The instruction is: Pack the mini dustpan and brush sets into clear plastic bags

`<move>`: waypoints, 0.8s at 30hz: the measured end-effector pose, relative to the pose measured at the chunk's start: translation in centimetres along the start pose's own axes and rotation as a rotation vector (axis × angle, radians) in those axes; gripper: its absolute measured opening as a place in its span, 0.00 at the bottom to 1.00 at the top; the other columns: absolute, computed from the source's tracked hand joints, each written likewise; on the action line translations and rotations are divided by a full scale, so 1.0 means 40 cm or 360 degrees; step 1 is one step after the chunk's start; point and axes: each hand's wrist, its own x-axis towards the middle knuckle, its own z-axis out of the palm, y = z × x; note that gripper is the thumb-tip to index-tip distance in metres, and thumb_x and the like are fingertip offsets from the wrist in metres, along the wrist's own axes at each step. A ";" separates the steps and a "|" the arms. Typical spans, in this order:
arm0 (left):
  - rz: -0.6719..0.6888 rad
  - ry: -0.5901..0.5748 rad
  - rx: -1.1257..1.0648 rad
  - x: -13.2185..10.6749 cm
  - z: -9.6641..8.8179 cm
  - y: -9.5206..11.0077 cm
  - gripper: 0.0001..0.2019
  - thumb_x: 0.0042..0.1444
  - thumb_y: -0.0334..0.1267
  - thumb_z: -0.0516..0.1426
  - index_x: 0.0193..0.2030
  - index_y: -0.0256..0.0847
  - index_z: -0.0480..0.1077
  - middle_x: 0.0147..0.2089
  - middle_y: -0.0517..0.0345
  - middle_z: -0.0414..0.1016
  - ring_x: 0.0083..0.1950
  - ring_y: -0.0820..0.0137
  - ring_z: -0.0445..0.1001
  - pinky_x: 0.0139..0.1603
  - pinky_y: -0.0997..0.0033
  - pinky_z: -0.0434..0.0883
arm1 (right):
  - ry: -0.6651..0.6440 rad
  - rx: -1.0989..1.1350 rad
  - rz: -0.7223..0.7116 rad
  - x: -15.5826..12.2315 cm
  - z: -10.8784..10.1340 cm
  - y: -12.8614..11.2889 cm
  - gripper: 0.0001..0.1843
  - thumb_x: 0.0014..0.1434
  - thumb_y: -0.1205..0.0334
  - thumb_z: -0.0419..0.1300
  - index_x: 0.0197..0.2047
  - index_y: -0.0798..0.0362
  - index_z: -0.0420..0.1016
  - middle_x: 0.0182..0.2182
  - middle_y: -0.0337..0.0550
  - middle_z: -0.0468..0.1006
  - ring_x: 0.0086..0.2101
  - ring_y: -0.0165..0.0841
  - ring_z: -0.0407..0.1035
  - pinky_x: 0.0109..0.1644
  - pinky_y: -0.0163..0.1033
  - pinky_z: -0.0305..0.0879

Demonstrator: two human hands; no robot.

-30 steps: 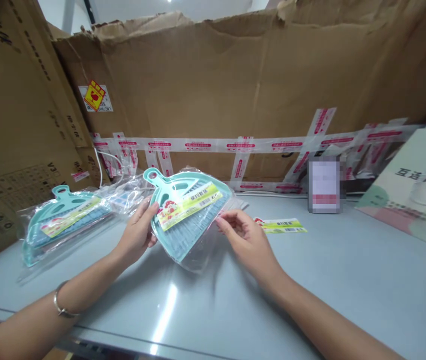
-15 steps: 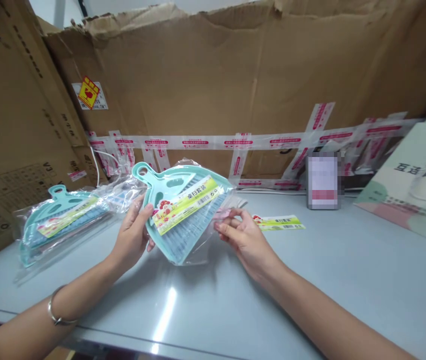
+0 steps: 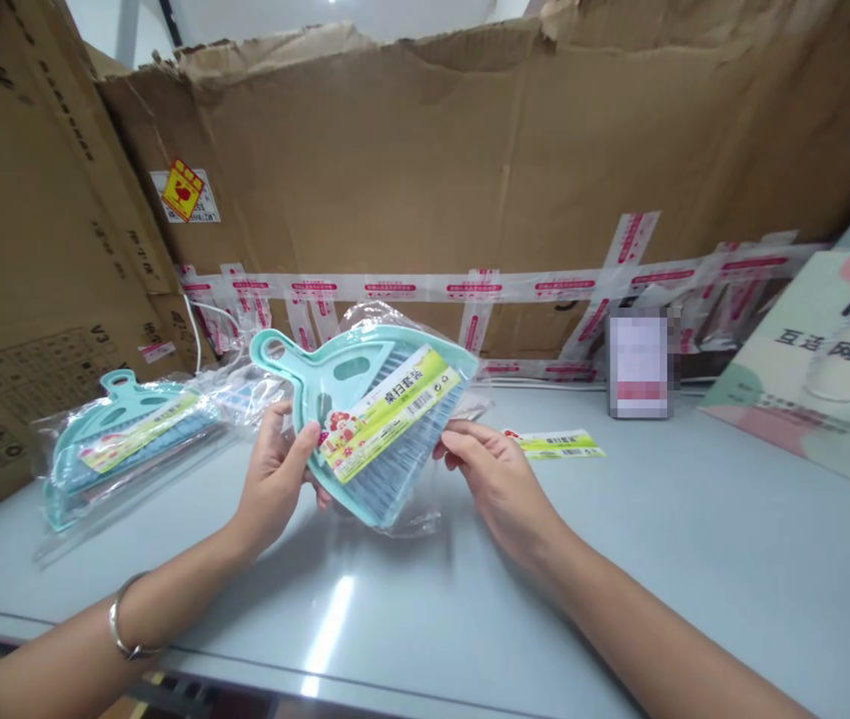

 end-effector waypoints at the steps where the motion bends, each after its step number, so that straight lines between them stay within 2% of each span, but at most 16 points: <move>1: 0.0012 0.0027 0.0053 0.001 -0.002 -0.001 0.16 0.55 0.49 0.56 0.40 0.45 0.53 0.22 0.72 0.69 0.12 0.76 0.66 0.09 0.78 0.67 | -0.0014 0.0117 0.0044 0.000 0.003 0.004 0.12 0.44 0.52 0.65 0.25 0.52 0.75 0.28 0.40 0.75 0.31 0.31 0.65 0.36 0.37 0.61; 4: 0.0073 0.0127 0.0248 0.002 -0.009 -0.010 0.19 0.51 0.50 0.59 0.28 0.43 0.51 0.18 0.73 0.62 0.09 0.78 0.63 0.06 0.80 0.60 | -0.0008 0.0373 0.0182 -0.006 0.014 0.018 0.13 0.41 0.52 0.69 0.28 0.50 0.76 0.31 0.40 0.78 0.35 0.35 0.69 0.41 0.40 0.65; 7: 0.0162 0.0145 0.0480 0.006 -0.016 -0.018 0.23 0.49 0.49 0.60 0.21 0.41 0.49 0.14 0.73 0.55 0.10 0.79 0.63 0.08 0.82 0.57 | 0.0061 0.0490 0.0304 -0.011 0.023 0.035 0.15 0.37 0.52 0.71 0.27 0.51 0.75 0.29 0.42 0.80 0.38 0.39 0.72 0.43 0.43 0.67; 10: 0.0198 0.0120 0.0643 0.038 -0.038 -0.016 0.22 0.51 0.49 0.59 0.18 0.40 0.53 0.12 0.70 0.59 0.10 0.80 0.62 0.10 0.82 0.56 | 0.0133 0.0520 0.0458 -0.010 0.025 0.054 0.14 0.36 0.57 0.71 0.27 0.52 0.74 0.26 0.42 0.79 0.38 0.41 0.73 0.42 0.45 0.70; 12: 0.0239 0.0294 0.0656 0.081 -0.076 -0.006 0.22 0.53 0.50 0.57 0.18 0.40 0.54 0.11 0.69 0.61 0.10 0.80 0.59 0.10 0.82 0.55 | 0.0158 0.0525 0.0537 -0.002 0.019 0.068 0.12 0.37 0.61 0.70 0.27 0.52 0.74 0.25 0.43 0.79 0.37 0.42 0.74 0.42 0.45 0.71; 15: 0.0326 0.0796 0.0583 0.156 -0.182 0.020 0.21 0.52 0.50 0.58 0.18 0.40 0.56 0.11 0.70 0.59 0.10 0.79 0.60 0.09 0.81 0.55 | 0.0194 0.0453 0.0547 0.027 -0.010 0.079 0.08 0.40 0.64 0.66 0.27 0.53 0.73 0.27 0.45 0.79 0.34 0.41 0.74 0.40 0.45 0.71; 17: 0.0408 0.1129 0.0661 0.191 -0.274 0.040 0.20 0.51 0.48 0.59 0.19 0.40 0.56 0.10 0.71 0.57 0.12 0.79 0.62 0.10 0.83 0.55 | 0.0358 0.0211 0.0382 0.053 -0.048 0.071 0.05 0.41 0.62 0.63 0.25 0.52 0.71 0.26 0.46 0.78 0.32 0.42 0.73 0.37 0.46 0.71; 18: 0.0429 0.1190 0.0725 0.200 -0.320 0.048 0.20 0.52 0.47 0.58 0.19 0.40 0.56 0.11 0.71 0.58 0.13 0.79 0.63 0.12 0.84 0.57 | 0.0491 0.0059 0.0252 0.065 -0.073 0.061 0.05 0.42 0.61 0.62 0.24 0.51 0.70 0.25 0.46 0.78 0.31 0.42 0.73 0.35 0.46 0.70; 19: 0.0409 0.1082 0.0780 0.205 -0.363 0.054 0.17 0.54 0.47 0.57 0.22 0.39 0.59 0.14 0.71 0.62 0.18 0.79 0.68 0.17 0.84 0.61 | 0.0645 -0.0101 0.0094 0.076 -0.101 0.048 0.05 0.42 0.61 0.61 0.24 0.51 0.69 0.24 0.45 0.77 0.31 0.42 0.72 0.35 0.46 0.69; 20: 0.0388 0.1118 0.0852 0.206 -0.401 0.058 0.17 0.55 0.48 0.56 0.24 0.39 0.60 0.16 0.70 0.64 0.20 0.78 0.69 0.20 0.83 0.64 | 0.0798 -0.0232 -0.0045 0.084 -0.130 0.031 0.04 0.41 0.62 0.61 0.24 0.50 0.69 0.24 0.44 0.76 0.32 0.42 0.72 0.36 0.46 0.67; 21: 0.0330 0.1192 0.0939 0.205 -0.432 0.059 0.16 0.56 0.49 0.55 0.26 0.40 0.61 0.18 0.69 0.65 0.23 0.76 0.71 0.25 0.78 0.68 | 0.0910 -0.0343 -0.0150 0.088 -0.160 0.013 0.04 0.41 0.63 0.61 0.25 0.50 0.69 0.25 0.43 0.76 0.34 0.42 0.71 0.38 0.45 0.66; 22: 0.0240 0.1261 0.1037 0.203 -0.455 0.058 0.15 0.55 0.49 0.56 0.27 0.40 0.62 0.20 0.67 0.67 0.28 0.71 0.74 0.31 0.70 0.72 | 0.1008 -0.0515 -0.0261 0.090 -0.188 -0.006 0.05 0.40 0.66 0.61 0.25 0.50 0.69 0.25 0.43 0.75 0.36 0.43 0.70 0.40 0.45 0.64; 23: 0.0155 0.1327 0.1117 0.201 -0.469 0.055 0.14 0.53 0.49 0.58 0.29 0.39 0.63 0.25 0.64 0.70 0.35 0.64 0.75 0.39 0.58 0.73 | 0.1142 -0.0836 -0.0459 0.091 -0.215 -0.025 0.04 0.41 0.68 0.59 0.25 0.50 0.69 0.26 0.44 0.75 0.36 0.44 0.70 0.41 0.46 0.63; 24: 0.0106 0.1386 0.1191 0.200 -0.473 0.051 0.15 0.49 0.47 0.61 0.33 0.39 0.64 0.33 0.59 0.73 0.45 0.54 0.74 0.47 0.44 0.69 | 0.1220 -0.1116 -0.0616 0.091 -0.237 -0.042 0.05 0.42 0.69 0.57 0.25 0.51 0.69 0.26 0.46 0.75 0.37 0.44 0.70 0.42 0.46 0.61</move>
